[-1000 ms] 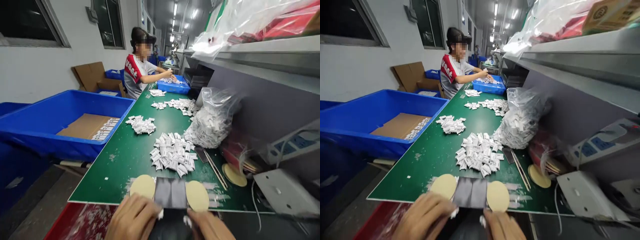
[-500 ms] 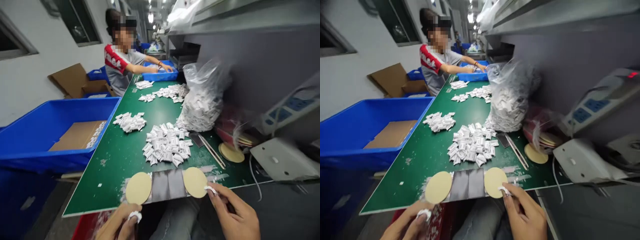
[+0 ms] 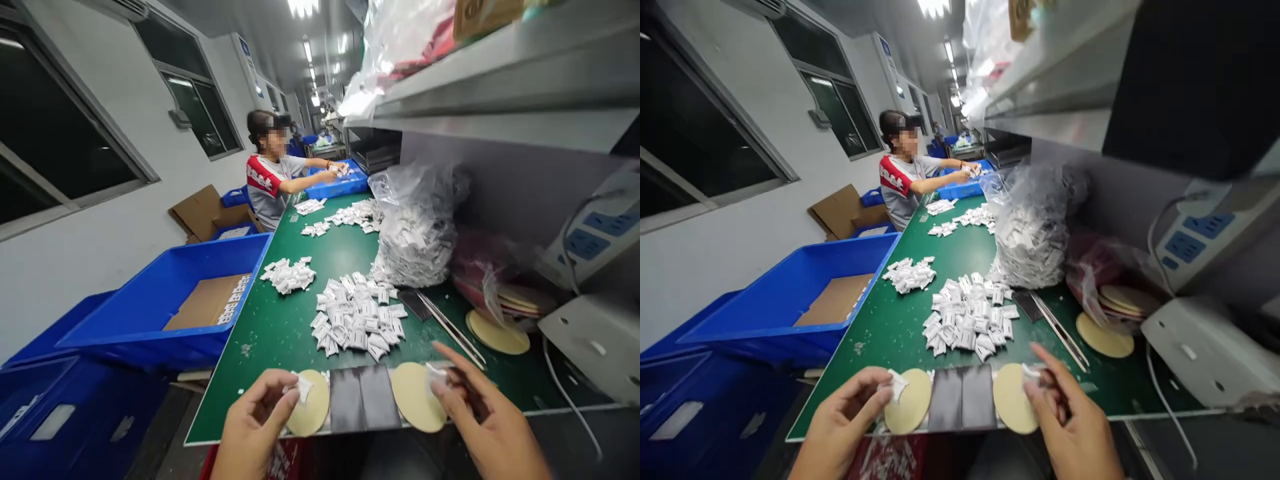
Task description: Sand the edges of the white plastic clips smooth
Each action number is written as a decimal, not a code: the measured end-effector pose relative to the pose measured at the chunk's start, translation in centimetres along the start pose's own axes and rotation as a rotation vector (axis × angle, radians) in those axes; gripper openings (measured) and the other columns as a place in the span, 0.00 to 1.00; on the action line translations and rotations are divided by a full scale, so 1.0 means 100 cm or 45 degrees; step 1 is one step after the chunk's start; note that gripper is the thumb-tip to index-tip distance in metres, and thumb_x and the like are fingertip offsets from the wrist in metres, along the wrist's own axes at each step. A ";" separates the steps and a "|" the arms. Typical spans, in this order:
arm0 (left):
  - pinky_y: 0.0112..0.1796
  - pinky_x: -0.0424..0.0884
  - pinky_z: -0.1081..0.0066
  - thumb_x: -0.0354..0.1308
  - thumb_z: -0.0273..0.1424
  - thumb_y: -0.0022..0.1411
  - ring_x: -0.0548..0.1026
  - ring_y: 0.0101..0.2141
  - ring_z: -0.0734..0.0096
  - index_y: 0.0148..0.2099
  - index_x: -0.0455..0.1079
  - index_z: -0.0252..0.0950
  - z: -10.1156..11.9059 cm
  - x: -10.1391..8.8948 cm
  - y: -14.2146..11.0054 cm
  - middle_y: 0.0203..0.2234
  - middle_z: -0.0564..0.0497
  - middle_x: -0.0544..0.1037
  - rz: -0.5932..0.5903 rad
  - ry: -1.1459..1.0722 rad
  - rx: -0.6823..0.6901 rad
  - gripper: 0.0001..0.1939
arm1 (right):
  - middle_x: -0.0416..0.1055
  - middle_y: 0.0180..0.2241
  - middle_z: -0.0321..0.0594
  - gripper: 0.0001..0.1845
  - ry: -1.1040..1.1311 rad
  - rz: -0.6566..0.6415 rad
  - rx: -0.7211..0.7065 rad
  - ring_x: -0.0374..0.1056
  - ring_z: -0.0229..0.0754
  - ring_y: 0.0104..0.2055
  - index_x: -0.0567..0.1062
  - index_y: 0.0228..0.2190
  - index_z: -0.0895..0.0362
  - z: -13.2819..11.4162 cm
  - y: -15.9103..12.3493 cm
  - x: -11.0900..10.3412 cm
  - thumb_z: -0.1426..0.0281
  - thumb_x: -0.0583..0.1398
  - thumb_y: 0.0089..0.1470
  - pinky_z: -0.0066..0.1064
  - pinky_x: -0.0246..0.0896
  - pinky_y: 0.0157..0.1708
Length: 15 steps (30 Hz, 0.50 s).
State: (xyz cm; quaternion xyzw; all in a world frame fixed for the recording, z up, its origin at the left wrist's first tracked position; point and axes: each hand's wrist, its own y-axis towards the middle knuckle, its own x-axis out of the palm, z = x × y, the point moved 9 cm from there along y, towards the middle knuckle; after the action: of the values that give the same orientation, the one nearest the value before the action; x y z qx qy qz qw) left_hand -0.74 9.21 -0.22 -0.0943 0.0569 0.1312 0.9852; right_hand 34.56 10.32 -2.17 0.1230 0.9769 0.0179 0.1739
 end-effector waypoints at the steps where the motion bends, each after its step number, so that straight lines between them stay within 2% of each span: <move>1: 0.35 0.71 0.72 0.70 0.46 0.49 0.75 0.33 0.66 0.37 0.76 0.35 0.004 0.003 0.004 0.30 0.48 0.77 -0.092 0.143 0.067 0.21 | 0.78 0.34 0.40 0.21 -0.072 -0.076 -0.042 0.75 0.41 0.33 0.78 0.47 0.54 -0.008 -0.001 0.006 0.56 0.61 0.56 0.26 0.71 0.33; 3: 0.34 0.70 0.73 0.67 0.46 0.54 0.73 0.31 0.68 0.39 0.76 0.36 0.004 0.014 0.010 0.29 0.50 0.76 -0.325 0.396 0.118 0.18 | 0.77 0.30 0.38 0.14 -0.213 -0.243 -0.133 0.72 0.41 0.30 0.80 0.38 0.53 -0.024 -0.002 0.019 0.59 0.59 0.59 0.27 0.68 0.31; 4: 0.33 0.70 0.73 0.65 0.46 0.56 0.73 0.30 0.68 0.42 0.76 0.37 0.002 0.017 0.013 0.29 0.51 0.76 -0.421 0.497 0.113 0.19 | 0.76 0.30 0.38 0.12 -0.273 -0.268 -0.177 0.72 0.41 0.30 0.79 0.36 0.52 -0.031 0.000 0.020 0.61 0.58 0.60 0.28 0.66 0.31; 6: 0.35 0.70 0.72 0.64 0.46 0.58 0.74 0.32 0.66 0.48 0.76 0.38 0.002 0.018 0.020 0.32 0.50 0.78 -0.524 0.646 0.088 0.22 | 0.77 0.33 0.39 0.11 -0.368 -0.109 -0.241 0.72 0.43 0.33 0.78 0.36 0.53 -0.043 0.007 0.007 0.63 0.57 0.60 0.31 0.65 0.34; 8: 0.39 0.72 0.70 0.62 0.48 0.59 0.76 0.37 0.62 0.53 0.75 0.40 0.006 0.016 0.026 0.38 0.48 0.80 -0.549 0.682 0.061 0.25 | 0.76 0.31 0.39 0.10 -0.391 0.110 -0.221 0.70 0.42 0.31 0.77 0.36 0.54 -0.048 0.013 -0.013 0.63 0.58 0.59 0.31 0.63 0.32; 9: 0.40 0.72 0.69 0.61 0.49 0.59 0.77 0.39 0.61 0.53 0.76 0.40 0.008 0.015 0.028 0.40 0.47 0.81 -0.567 0.683 0.046 0.25 | 0.74 0.28 0.37 0.09 -0.375 0.094 -0.197 0.68 0.41 0.27 0.77 0.35 0.54 -0.048 0.015 -0.015 0.63 0.59 0.59 0.30 0.61 0.29; 10: 0.41 0.72 0.68 0.61 0.49 0.59 0.77 0.40 0.59 0.51 0.77 0.40 0.010 0.015 0.030 0.41 0.47 0.81 -0.567 0.700 0.046 0.24 | 0.72 0.25 0.34 0.08 -0.355 0.010 -0.188 0.66 0.39 0.24 0.77 0.34 0.53 -0.048 0.015 -0.011 0.64 0.59 0.58 0.29 0.59 0.26; 12: 0.40 0.72 0.69 0.61 0.50 0.58 0.77 0.40 0.59 0.45 0.79 0.40 0.016 0.010 0.033 0.40 0.46 0.81 -0.499 0.806 0.095 0.22 | 0.72 0.24 0.33 0.06 -0.357 -0.116 -0.232 0.65 0.38 0.24 0.77 0.33 0.53 -0.052 0.011 -0.002 0.67 0.59 0.58 0.28 0.57 0.26; 15: 0.36 0.71 0.71 0.61 0.50 0.59 0.76 0.37 0.62 0.42 0.78 0.40 0.018 0.006 0.034 0.38 0.47 0.81 -0.424 0.895 0.135 0.20 | 0.76 0.30 0.36 0.06 -0.396 0.078 -0.259 0.67 0.39 0.27 0.77 0.34 0.54 -0.056 0.007 -0.013 0.68 0.60 0.58 0.29 0.59 0.30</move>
State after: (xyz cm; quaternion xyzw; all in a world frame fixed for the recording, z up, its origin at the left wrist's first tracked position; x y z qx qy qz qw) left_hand -0.89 12.97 0.85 -0.0904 0.3813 -0.0740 0.9170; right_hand 33.99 10.74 3.58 0.1359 0.9272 0.1025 0.3336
